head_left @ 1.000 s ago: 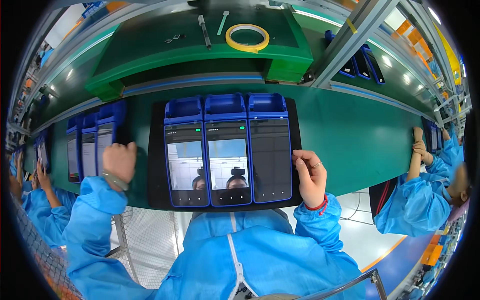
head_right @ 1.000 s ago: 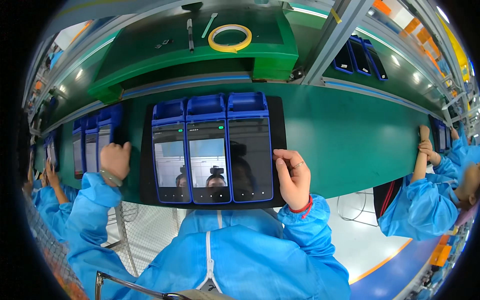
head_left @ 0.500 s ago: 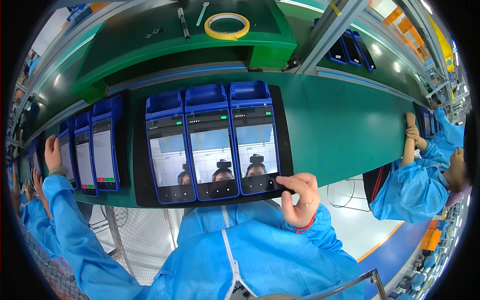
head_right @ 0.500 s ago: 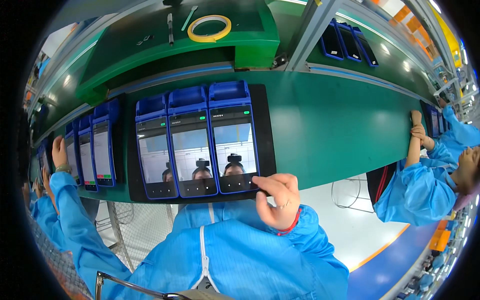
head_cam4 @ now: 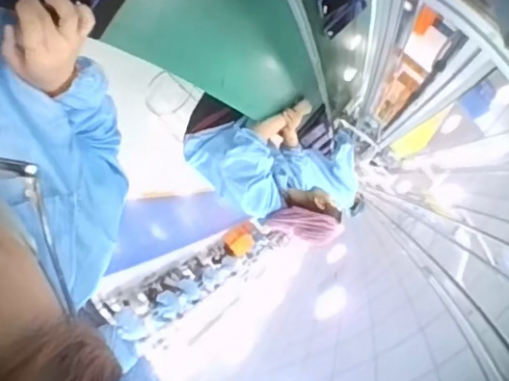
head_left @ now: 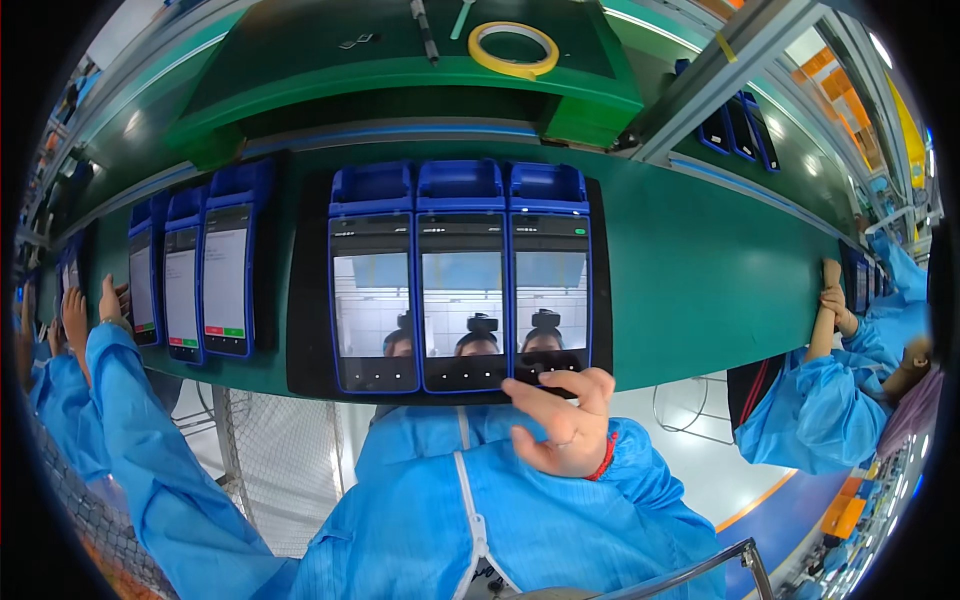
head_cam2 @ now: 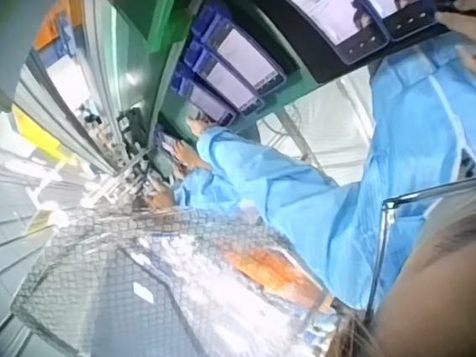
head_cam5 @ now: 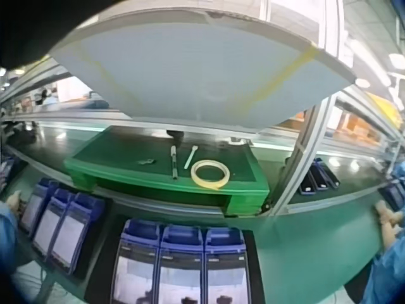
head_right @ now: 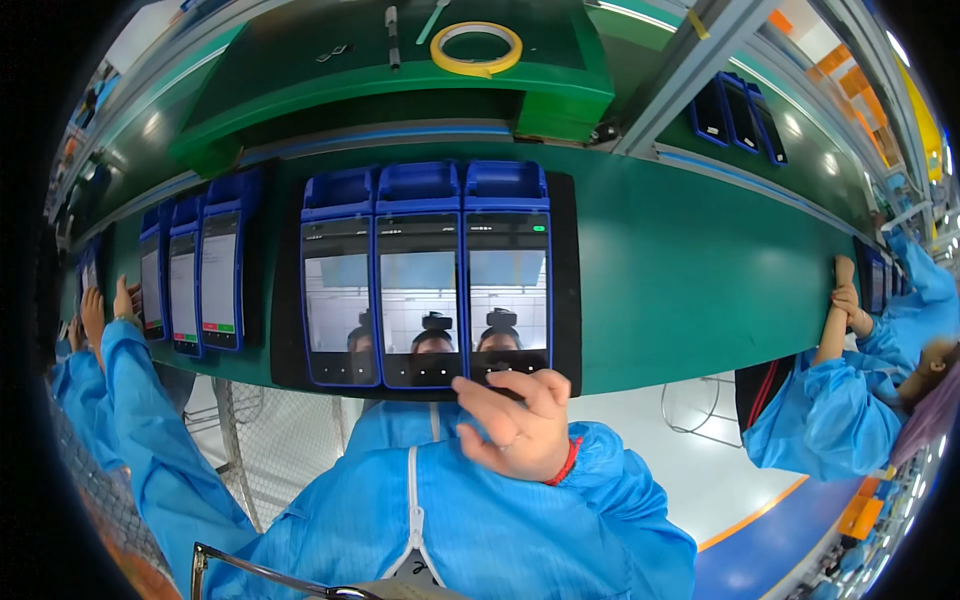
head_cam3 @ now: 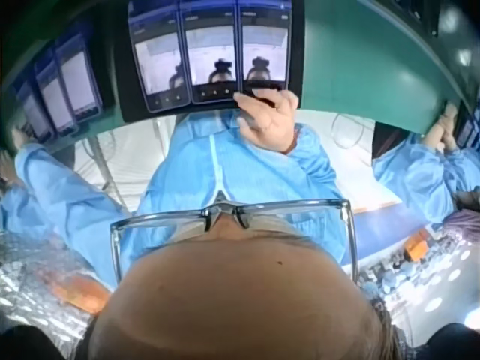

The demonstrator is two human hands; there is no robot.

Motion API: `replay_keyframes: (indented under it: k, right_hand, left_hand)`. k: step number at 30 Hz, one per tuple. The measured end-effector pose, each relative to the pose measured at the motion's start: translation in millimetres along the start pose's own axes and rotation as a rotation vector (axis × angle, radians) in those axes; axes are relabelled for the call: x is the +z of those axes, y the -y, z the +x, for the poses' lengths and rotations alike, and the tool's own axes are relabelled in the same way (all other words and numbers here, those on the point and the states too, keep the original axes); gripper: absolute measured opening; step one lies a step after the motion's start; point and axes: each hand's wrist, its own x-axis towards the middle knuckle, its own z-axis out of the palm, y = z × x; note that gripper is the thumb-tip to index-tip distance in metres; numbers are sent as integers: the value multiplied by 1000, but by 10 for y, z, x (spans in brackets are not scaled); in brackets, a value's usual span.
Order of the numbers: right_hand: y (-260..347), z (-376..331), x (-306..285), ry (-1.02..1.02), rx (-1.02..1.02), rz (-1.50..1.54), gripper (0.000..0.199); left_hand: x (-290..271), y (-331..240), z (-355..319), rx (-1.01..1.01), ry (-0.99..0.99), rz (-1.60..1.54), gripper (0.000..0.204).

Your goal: The person tests handheld terminal devices by tapping options on their touchscreens, then slides the tray of devices down the assembly conveyor line.

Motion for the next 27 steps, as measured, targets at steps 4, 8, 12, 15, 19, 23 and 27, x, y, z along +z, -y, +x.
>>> replay_keyframes:
  k: [4,8,12,15,19,23,27]
  right_hand:
    - [160,195,126,14,-70,88,42]
    - [189,277,225,83,-64,84,40]
    - [379,435,421,126,-101,147,43]
    - [500,577,576,120,-141,193,45]
    - [590,663,673,147,-120,200,47]
    - [504,556,510,94,-49,178,42]
    - [279,364,204,48,37,60,36]
  left_hand:
    - [-221,265,252,12,-3,-270,41]
    - [-251,308,450,254,-58,20,36]
    - [167,322,138,493,-7,365,43]
    - [132,203,-83,544,-1,363,45]
    - [233,101,-298,626,-25,397,46]
    - [282,82,-390,544,-76,444,50]
    - [217,170,-300,559,-97,475,50]
